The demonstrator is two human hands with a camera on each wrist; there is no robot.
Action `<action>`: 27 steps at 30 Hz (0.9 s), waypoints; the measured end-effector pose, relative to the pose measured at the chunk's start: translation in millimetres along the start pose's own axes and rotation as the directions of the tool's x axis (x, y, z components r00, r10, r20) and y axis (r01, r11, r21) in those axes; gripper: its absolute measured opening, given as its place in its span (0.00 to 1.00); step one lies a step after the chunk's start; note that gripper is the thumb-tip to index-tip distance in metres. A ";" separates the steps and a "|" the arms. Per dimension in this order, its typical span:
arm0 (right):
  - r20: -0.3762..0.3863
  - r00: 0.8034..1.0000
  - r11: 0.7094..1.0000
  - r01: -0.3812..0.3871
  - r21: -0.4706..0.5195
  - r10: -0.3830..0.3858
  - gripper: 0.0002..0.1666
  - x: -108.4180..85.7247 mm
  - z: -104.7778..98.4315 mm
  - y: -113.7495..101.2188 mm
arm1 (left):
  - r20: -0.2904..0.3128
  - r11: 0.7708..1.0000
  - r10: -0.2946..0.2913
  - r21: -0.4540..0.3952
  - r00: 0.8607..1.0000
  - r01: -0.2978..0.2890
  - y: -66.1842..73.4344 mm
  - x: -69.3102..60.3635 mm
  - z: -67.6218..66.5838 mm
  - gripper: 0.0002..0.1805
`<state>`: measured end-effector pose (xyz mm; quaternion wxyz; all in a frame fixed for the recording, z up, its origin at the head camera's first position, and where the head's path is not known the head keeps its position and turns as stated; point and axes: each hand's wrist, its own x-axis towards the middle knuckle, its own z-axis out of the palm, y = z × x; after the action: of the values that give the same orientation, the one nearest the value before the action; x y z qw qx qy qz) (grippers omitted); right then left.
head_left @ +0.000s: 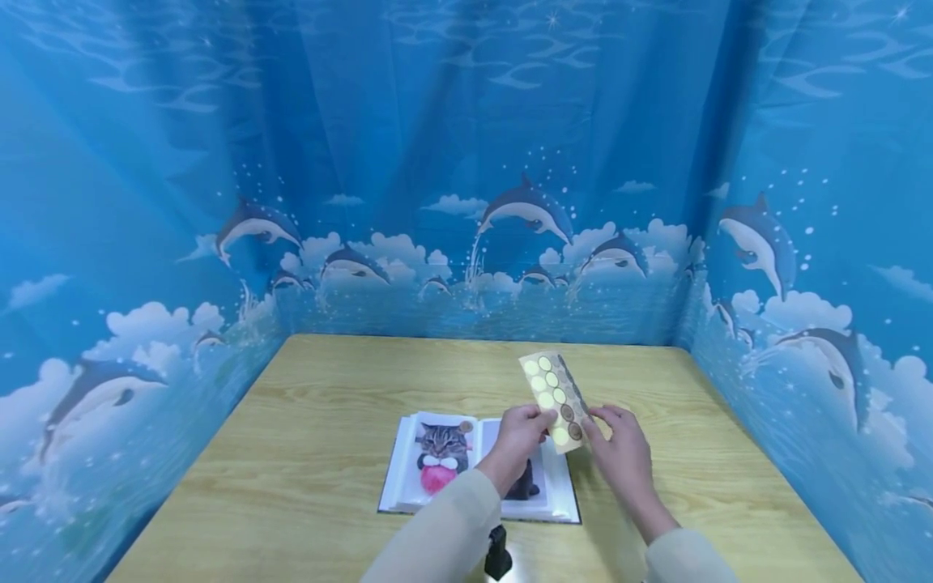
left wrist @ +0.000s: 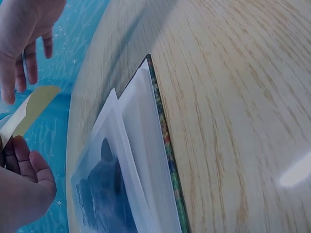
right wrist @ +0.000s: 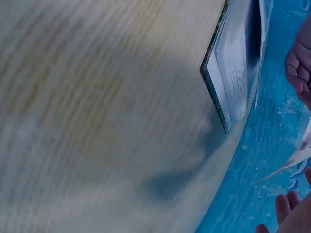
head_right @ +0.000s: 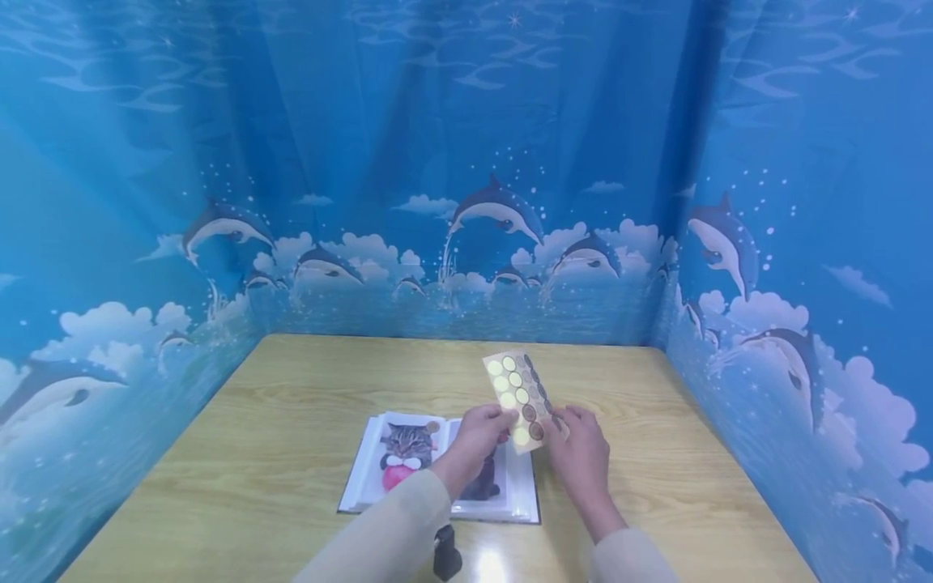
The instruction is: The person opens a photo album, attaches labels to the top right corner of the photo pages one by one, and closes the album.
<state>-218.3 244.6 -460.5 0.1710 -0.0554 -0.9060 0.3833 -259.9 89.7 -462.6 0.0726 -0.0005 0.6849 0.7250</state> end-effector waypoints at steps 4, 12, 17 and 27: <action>-0.021 0.989 0.983 0.144 -0.114 -0.147 0.19 1.6 7.7 -4.9 | 0.023 1.000 -0.005 0.008 1.000 0.005 -0.5 -0.1 -2.4 0.09; -0.034 0.971 0.962 0.229 -0.150 -0.236 0.16 -0.7 13.9 -11.7 | 0.039 0.999 -0.023 0.045 0.999 0.021 -2.1 -0.2 -8.3 0.09; -0.035 0.973 0.965 0.220 -0.143 -0.227 0.17 -0.9 16.3 -14.4 | 0.050 0.998 -0.045 0.045 0.998 0.043 -2.6 -0.3 -9.1 0.09; -0.014 0.986 0.981 0.166 -0.098 -0.168 0.15 -2.6 20.6 -17.1 | 0.083 0.998 -0.035 0.059 0.996 0.030 -3.4 0.3 -10.2 0.09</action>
<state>-222.5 218.1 -462.4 0.2097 0.0083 -0.9229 0.3229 -260.9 79.8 -466.7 0.1130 0.0207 0.7019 0.7029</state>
